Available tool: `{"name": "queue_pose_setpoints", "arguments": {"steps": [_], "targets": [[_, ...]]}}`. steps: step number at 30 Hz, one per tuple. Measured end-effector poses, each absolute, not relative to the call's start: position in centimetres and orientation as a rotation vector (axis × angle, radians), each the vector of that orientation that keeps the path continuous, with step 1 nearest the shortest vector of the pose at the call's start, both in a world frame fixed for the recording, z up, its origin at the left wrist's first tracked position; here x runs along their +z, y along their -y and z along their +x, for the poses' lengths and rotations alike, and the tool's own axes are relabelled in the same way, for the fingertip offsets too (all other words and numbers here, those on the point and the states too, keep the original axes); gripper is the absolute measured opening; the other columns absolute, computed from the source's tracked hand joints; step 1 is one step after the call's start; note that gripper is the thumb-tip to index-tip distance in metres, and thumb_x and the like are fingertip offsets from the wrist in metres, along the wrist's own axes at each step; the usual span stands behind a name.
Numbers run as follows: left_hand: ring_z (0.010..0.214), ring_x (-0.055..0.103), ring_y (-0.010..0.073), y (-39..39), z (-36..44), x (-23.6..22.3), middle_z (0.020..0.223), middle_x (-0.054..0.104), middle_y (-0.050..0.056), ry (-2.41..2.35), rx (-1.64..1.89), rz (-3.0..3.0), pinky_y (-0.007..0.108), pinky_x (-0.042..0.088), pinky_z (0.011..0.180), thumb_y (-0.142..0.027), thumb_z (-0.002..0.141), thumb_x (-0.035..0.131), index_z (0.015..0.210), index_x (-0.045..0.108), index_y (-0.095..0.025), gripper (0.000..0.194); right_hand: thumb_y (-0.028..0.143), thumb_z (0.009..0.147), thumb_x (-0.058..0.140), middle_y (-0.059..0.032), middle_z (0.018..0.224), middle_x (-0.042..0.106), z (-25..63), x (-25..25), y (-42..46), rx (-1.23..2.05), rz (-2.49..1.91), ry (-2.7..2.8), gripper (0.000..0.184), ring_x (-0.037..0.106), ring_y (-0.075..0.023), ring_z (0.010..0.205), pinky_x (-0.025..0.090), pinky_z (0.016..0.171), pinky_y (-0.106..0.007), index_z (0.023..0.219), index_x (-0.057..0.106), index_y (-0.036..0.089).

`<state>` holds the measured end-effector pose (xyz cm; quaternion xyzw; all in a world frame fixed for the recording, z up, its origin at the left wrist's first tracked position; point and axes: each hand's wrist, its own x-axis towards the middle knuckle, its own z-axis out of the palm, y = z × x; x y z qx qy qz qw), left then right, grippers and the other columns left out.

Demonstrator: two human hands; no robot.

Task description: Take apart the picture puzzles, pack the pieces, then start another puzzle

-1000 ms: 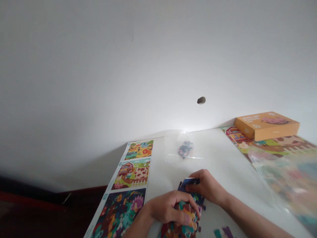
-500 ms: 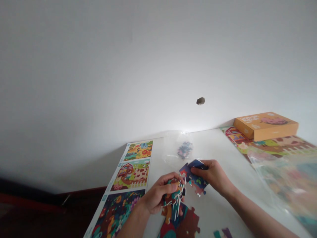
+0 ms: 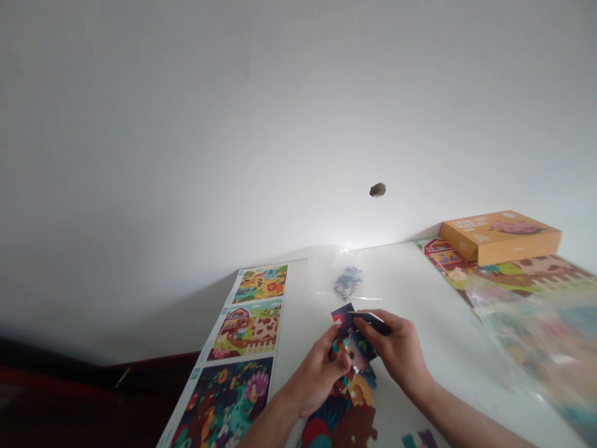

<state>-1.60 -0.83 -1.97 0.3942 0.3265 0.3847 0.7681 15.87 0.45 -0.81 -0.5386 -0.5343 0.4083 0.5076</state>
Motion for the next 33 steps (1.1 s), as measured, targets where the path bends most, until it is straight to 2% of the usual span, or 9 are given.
{"name": "queue_pose_setpoints", "arguments": {"steps": [3,7,14,18,21,26,30,33], "targets": [[0.077,0.063,0.0146,0.8,-1.6,-1.8,0.087,0.065,0.004,-0.694,0.811,0.887,0.025,0.051,0.072,-0.042,0.067,0.085,0.125,0.055,-0.019,0.07,0.044,0.082,0.067,-0.0034,0.08,0.075,15.9,-0.6,-0.4,0.92,-1.315,1.339,0.027,0.067,-0.0208,0.072,0.051,0.064,-0.027,0.088,0.077,0.02],[0.086,0.066,0.0186,0.7,-1.2,-0.9,0.095,0.069,0.006,-0.836,0.818,0.897,0.028,0.051,0.08,-0.03,0.072,0.082,0.124,0.056,-0.018,0.059,0.043,0.082,0.066,-0.0042,0.083,0.075,16.1,-0.3,-0.4,0.878,-1.305,1.378,0.026,0.068,-0.0222,0.074,0.051,0.068,-0.028,0.088,0.077,0.02],[0.077,0.067,0.0185,0.6,-0.9,-0.3,0.087,0.072,0.006,-0.922,0.903,0.848,0.028,0.054,0.073,-0.034,0.065,0.085,0.113,0.061,-0.016,0.057,0.046,0.08,0.067,-0.0038,0.083,0.074,16.3,-0.4,-0.8,0.97,-1.336,1.222,0.032,0.064,-0.0204,0.073,0.05,0.063,-0.027,0.091,0.076,0.018],[0.083,0.068,0.0208,0.7,-0.9,-0.2,0.093,0.073,0.008,-0.884,0.9,0.852,0.031,0.054,0.077,-0.032,0.065,0.085,0.117,0.059,-0.016,0.061,0.046,0.079,0.068,-0.0037,0.084,0.074,16.1,-0.5,-0.8,1.006,-1.311,1.215,0.031,0.063,-0.0192,0.073,0.049,0.065,-0.027,0.089,0.075,0.017],[0.082,0.069,0.0219,0.7,-0.9,-0.1,0.095,0.072,0.009,-0.887,0.904,0.873,0.031,0.055,0.077,-0.033,0.065,0.085,0.121,0.058,-0.015,0.066,0.047,0.078,0.07,-0.0031,0.077,0.072,15.9,-0.5,-0.6,1.1,-1.276,1.199,0.032,0.06,-0.0172,0.068,0.048,0.062,-0.025,0.085,0.074,0.016],[0.078,0.068,0.0205,0.7,-0.7,0.3,0.088,0.071,0.004,-0.944,0.903,0.94,0.031,0.055,0.076,-0.031,0.063,0.084,0.115,0.062,-0.016,0.059,0.05,0.073,0.074,-0.0023,0.063,0.066,15.4,-0.5,-0.6,1.329,-1.219,1.047,0.038,0.054,-0.0133,0.054,0.043,0.05,-0.024,0.076,0.071,0.013],[0.074,0.067,0.019,0.6,-0.7,0.5,0.085,0.071,0.004,-0.961,0.91,0.945,0.029,0.055,0.071,-0.031,0.062,0.084,0.113,0.062,-0.016,0.058,0.051,0.071,0.075,-0.0036,0.064,0.068,15.4,-0.4,-0.5,1.344,-1.185,1.012,0.039,0.056,-0.0142,0.055,0.044,0.052,-0.025,0.076,0.072,0.012],[0.072,0.066,0.0189,0.7,-0.8,0.5,0.085,0.071,0.005,-0.948,0.916,0.943,0.029,0.055,0.07,-0.03,0.062,0.084,0.11,0.063,-0.015,0.055,0.048,0.072,0.075,-0.0046,0.073,0.071,15.5,0.0,-0.1,1.257,-1.177,1.091,0.034,0.06,-0.0166,0.064,0.048,0.06,-0.026,0.079,0.074,0.015]]}}
